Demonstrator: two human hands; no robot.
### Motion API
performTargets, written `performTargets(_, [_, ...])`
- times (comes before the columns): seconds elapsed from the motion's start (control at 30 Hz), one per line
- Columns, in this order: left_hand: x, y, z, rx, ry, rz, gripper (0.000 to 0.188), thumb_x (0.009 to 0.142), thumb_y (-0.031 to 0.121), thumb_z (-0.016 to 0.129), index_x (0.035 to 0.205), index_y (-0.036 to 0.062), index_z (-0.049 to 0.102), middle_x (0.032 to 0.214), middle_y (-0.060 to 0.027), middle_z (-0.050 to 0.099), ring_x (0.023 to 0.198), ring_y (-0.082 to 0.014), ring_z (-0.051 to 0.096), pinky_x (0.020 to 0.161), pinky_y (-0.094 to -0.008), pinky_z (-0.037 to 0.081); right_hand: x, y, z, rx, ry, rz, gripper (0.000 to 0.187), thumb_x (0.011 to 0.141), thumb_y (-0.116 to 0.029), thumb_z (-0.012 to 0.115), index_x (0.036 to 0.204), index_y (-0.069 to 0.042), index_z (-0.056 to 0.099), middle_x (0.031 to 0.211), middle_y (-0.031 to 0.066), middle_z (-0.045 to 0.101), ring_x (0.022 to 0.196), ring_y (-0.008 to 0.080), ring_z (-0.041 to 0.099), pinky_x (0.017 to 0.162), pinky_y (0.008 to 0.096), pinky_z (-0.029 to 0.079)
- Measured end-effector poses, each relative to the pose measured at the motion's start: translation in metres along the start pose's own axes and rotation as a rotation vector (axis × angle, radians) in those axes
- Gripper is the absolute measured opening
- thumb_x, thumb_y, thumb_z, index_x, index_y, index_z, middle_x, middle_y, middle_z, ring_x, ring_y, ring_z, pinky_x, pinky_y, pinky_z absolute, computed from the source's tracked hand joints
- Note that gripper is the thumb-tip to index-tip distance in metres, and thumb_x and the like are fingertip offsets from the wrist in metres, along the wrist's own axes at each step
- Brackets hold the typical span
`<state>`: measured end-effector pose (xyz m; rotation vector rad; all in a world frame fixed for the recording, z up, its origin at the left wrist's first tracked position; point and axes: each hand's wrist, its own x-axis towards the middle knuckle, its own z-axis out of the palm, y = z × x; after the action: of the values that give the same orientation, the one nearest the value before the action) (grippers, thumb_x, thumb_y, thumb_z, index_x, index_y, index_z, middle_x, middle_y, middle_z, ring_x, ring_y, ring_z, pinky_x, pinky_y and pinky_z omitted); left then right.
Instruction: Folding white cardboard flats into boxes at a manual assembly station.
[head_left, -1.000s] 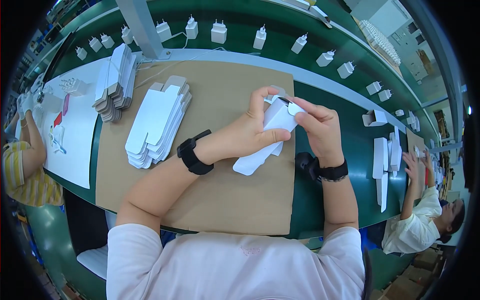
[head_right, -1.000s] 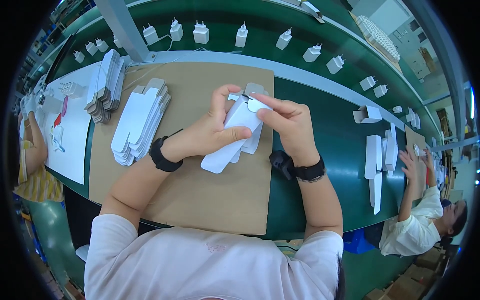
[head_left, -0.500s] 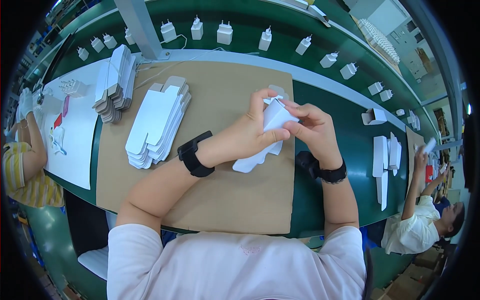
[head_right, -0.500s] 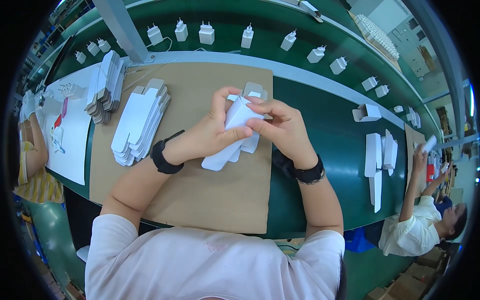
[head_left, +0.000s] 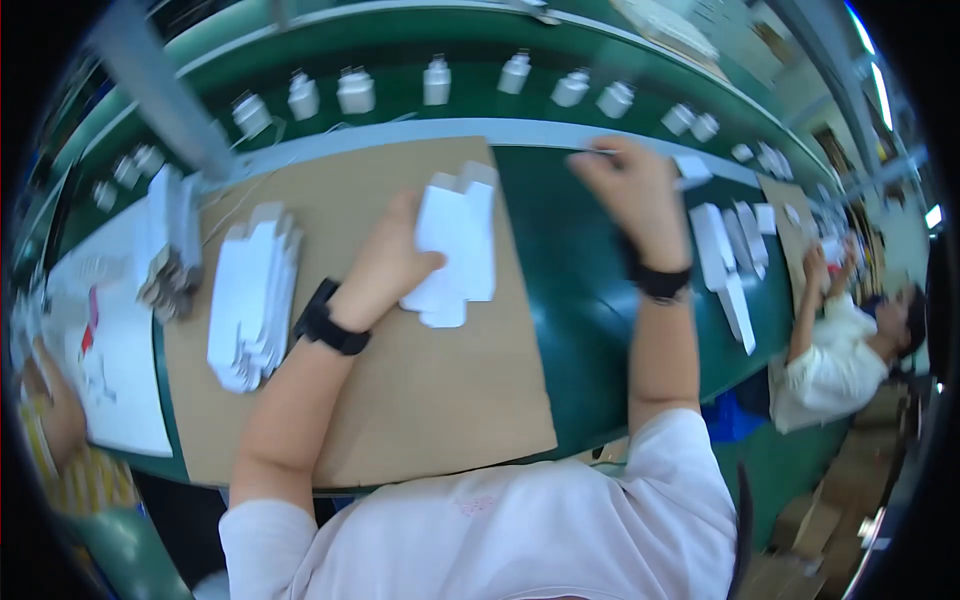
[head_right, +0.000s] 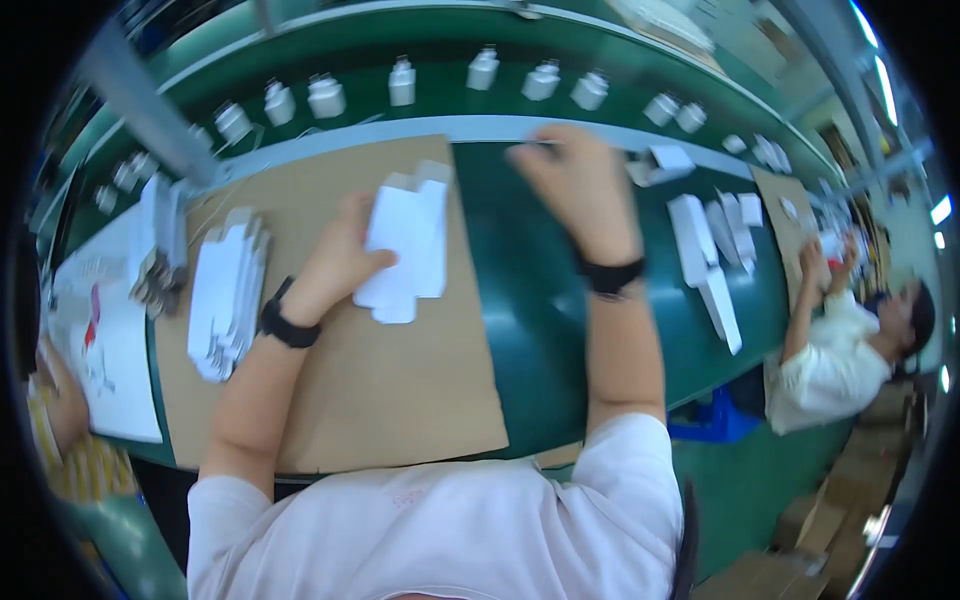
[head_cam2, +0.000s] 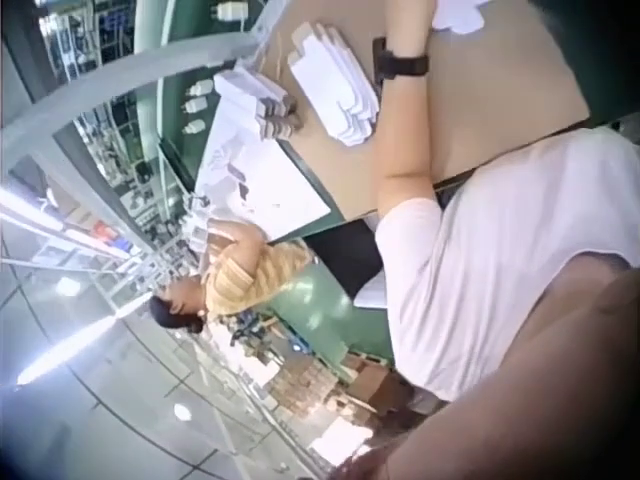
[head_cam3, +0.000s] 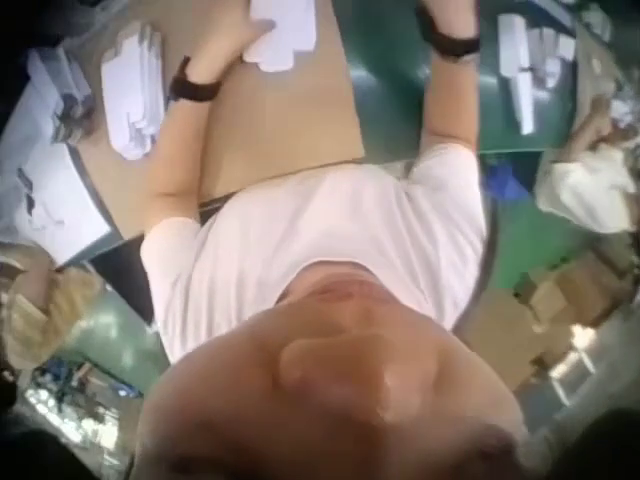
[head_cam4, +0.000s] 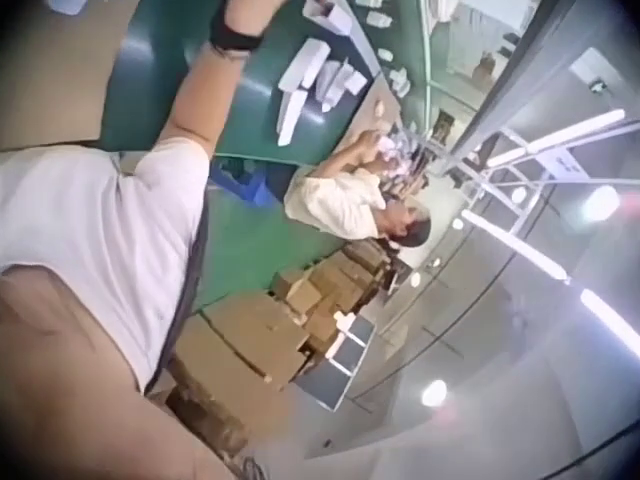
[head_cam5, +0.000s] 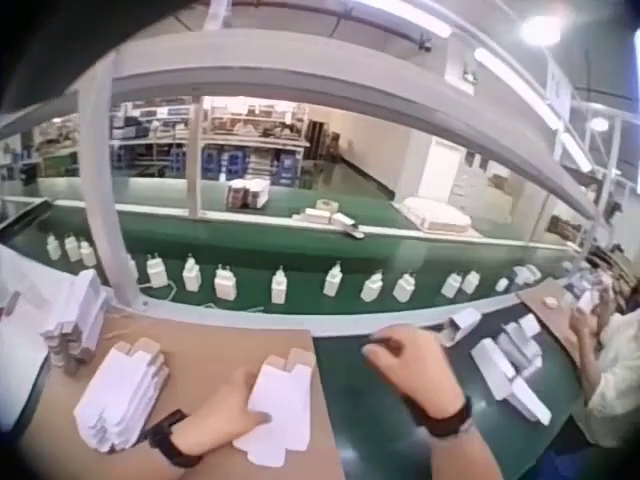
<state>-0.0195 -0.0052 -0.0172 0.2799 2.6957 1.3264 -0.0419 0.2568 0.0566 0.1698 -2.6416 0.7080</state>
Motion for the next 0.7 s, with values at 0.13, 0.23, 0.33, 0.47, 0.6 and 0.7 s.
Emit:
performTargets(0.13, [0.0, 0.02, -0.001, -0.537, -0.061, -0.098, 0.059, 0.071, 0.003, 0.064, 0.124, -0.0026, 0.039, 0.085, -0.013, 0.06, 0.076, -0.017, 0.06, 0.066, -0.0277, 0.048, -0.022, -0.015, 0.053, 0.382, -0.3, -0.194, 0.055, 0.075, -0.023, 0.07, 0.123, -0.007, 0.051, 0.09, 0.0153, 0.065, 0.073, 0.0196, 0.063, 0.065, 0.029, 0.05])
performTargets(0.23, [-0.012, 0.027, 0.01, -0.305, -0.036, 0.097, 0.045, 0.075, 0.005, 0.06, 0.118, -0.0013, 0.046, 0.085, -0.0127, 0.061, 0.073, -0.0187, 0.061, 0.063, -0.029, 0.047, -0.037, -0.042, 0.057, 0.632, -0.44, 0.022, 0.053, 0.081, -0.021, 0.065, 0.127, -0.003, 0.046, 0.092, 0.0139, 0.063, 0.082, 0.0167, 0.064, 0.07, 0.0266, 0.05])
performTargets(0.33, [-0.017, 0.038, 0.011, -0.255, 0.03, 0.138, 0.039, 0.079, 0.011, 0.059, 0.115, -0.001, 0.048, 0.087, -0.0148, 0.061, 0.073, -0.0219, 0.061, 0.062, -0.0312, 0.046, -0.046, -0.048, 0.064, 0.728, -0.297, -0.058, 0.042, 0.082, -0.014, 0.064, 0.119, -0.001, 0.05, 0.091, 0.0125, 0.063, 0.082, 0.015, 0.063, 0.071, 0.025, 0.049])
performTargets(0.47, [-0.014, 0.032, 0.011, -0.088, 0.099, 0.254, 0.05, 0.08, 0.02, 0.063, 0.122, 0.0014, 0.044, 0.098, -0.018, 0.059, 0.08, -0.0296, 0.06, 0.068, -0.0347, 0.047, -0.042, -0.051, 0.065, 0.946, -0.236, 0.04, 0.018, 0.079, -0.006, 0.067, 0.091, 0.0, 0.055, 0.087, 0.006, 0.062, 0.078, 0.0096, 0.059, 0.069, 0.0216, 0.047])
performTargets(0.6, [-0.015, 0.018, 0.014, -0.316, 0.096, 0.322, 0.072, 0.079, 0.028, 0.067, 0.133, 0.0037, 0.027, 0.117, -0.0198, 0.049, 0.096, -0.0292, 0.056, 0.078, -0.0341, 0.046, -0.035, -0.045, 0.066, 1.02, -0.427, 0.025, 0.013, 0.08, -0.006, 0.067, 0.083, -0.002, 0.055, 0.076, -0.0014, 0.055, 0.07, 0.003, 0.052, 0.06, 0.0174, 0.042])
performTargets(0.7, [-0.02, 0.032, 0.007, -0.616, 0.045, 0.107, 0.083, 0.079, 0.031, 0.068, 0.137, 0.0036, 0.015, 0.119, -0.0175, 0.046, 0.101, -0.0242, 0.053, 0.084, -0.0325, 0.044, -0.037, -0.051, 0.057, 1.029, -0.331, 0.032, 0.011, 0.081, -0.007, 0.066, 0.082, -0.003, 0.057, 0.076, -0.0024, 0.054, 0.068, 0.0027, 0.051, 0.058, 0.0171, 0.04])
